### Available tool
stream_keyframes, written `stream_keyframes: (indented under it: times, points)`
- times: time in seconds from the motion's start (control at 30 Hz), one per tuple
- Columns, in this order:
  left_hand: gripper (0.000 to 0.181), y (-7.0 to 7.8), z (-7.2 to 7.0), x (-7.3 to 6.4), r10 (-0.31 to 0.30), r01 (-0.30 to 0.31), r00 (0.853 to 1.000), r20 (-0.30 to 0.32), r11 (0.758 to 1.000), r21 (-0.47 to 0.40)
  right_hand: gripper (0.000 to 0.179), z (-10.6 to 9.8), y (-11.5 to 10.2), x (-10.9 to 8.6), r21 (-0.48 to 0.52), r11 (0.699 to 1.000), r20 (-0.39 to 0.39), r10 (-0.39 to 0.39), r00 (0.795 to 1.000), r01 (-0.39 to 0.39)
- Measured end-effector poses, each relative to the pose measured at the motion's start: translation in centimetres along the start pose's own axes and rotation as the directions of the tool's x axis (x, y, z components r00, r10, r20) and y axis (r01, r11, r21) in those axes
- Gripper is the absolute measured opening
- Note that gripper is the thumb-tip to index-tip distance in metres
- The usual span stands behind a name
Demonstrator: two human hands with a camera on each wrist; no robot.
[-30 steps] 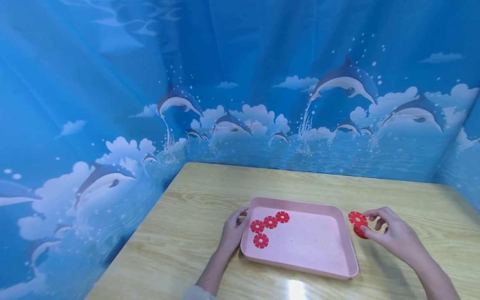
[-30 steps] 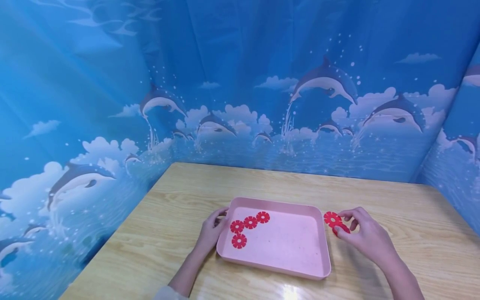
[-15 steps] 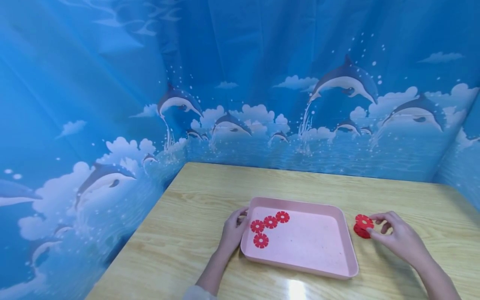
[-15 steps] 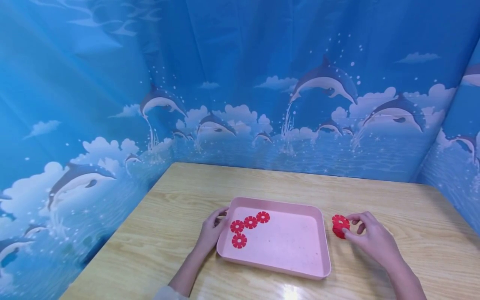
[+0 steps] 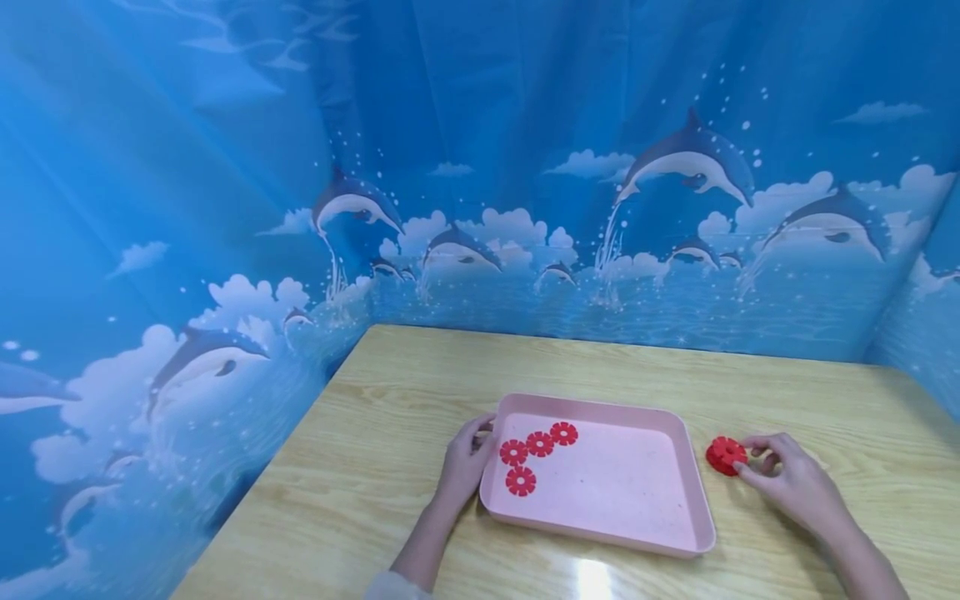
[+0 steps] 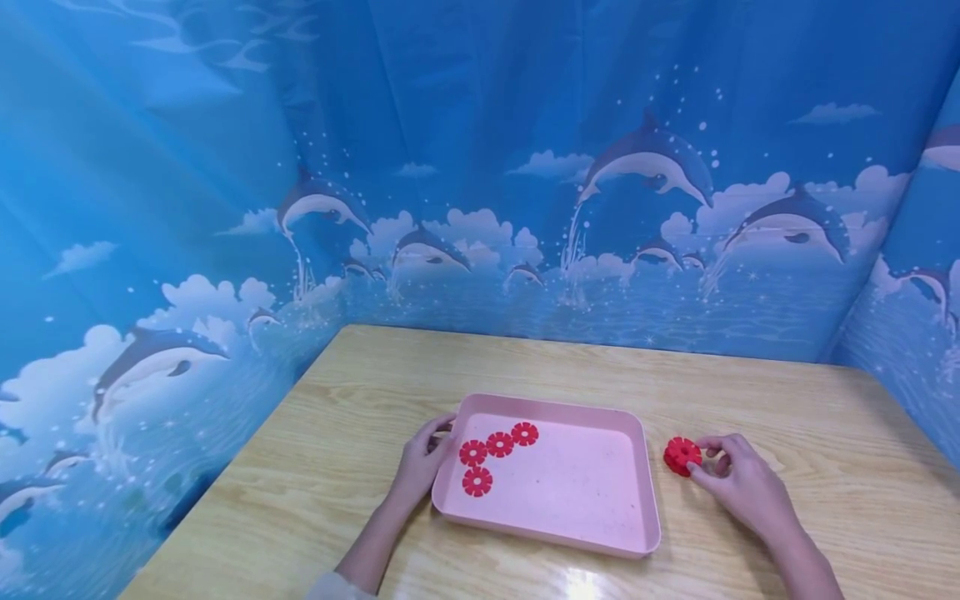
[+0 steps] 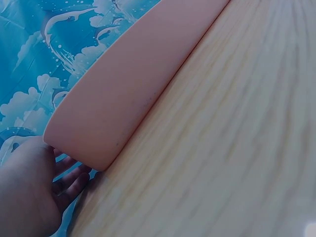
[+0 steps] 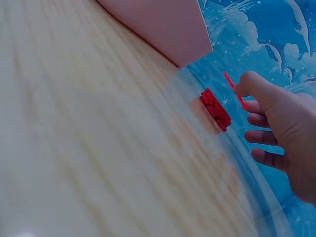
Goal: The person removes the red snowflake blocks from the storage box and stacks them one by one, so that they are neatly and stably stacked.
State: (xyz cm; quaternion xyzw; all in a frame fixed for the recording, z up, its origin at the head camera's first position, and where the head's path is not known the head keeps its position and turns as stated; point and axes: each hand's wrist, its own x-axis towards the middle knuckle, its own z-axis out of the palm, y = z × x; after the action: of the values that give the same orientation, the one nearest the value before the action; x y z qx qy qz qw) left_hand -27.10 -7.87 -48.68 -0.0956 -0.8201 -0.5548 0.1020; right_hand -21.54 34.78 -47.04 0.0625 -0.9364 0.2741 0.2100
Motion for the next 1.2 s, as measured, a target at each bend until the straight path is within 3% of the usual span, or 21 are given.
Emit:
stream_keyframes:
  times: [0.43, 0.83, 1.07, 1.2]
  points:
    - [0.033, 0.1, -0.1, -0.2, -0.028, 0.028, 1.000, 0.004, 1.000, 0.004, 0.034, 0.9, 0.8, -0.5, 0.065, 0.998, -0.029, 0.000, 1.000, 0.002]
    - [0.032, 0.1, 0.0, -0.1, -0.015, 0.015, 1.000, -0.002, 1.000, -0.003, 0.034, 1.1, 1.0, -0.3, 0.028, 0.999, -0.005, 0.018, 1.000, -0.018]
    - [0.032, 0.0, -0.1, -0.3, 0.101, -0.101, 0.995, -0.029, 0.995, -0.003, 0.033, 1.2, 0.9, -0.3, 0.003, 1.000, -0.004, 0.020, 1.000, -0.020]
    - [0.033, 0.0, -0.1, -0.2, 0.037, -0.037, 0.999, -0.014, 0.999, -0.013, 0.034, 1.2, 0.9, -0.3, -0.003, 1.000, -0.013, 0.009, 1.000, -0.009]
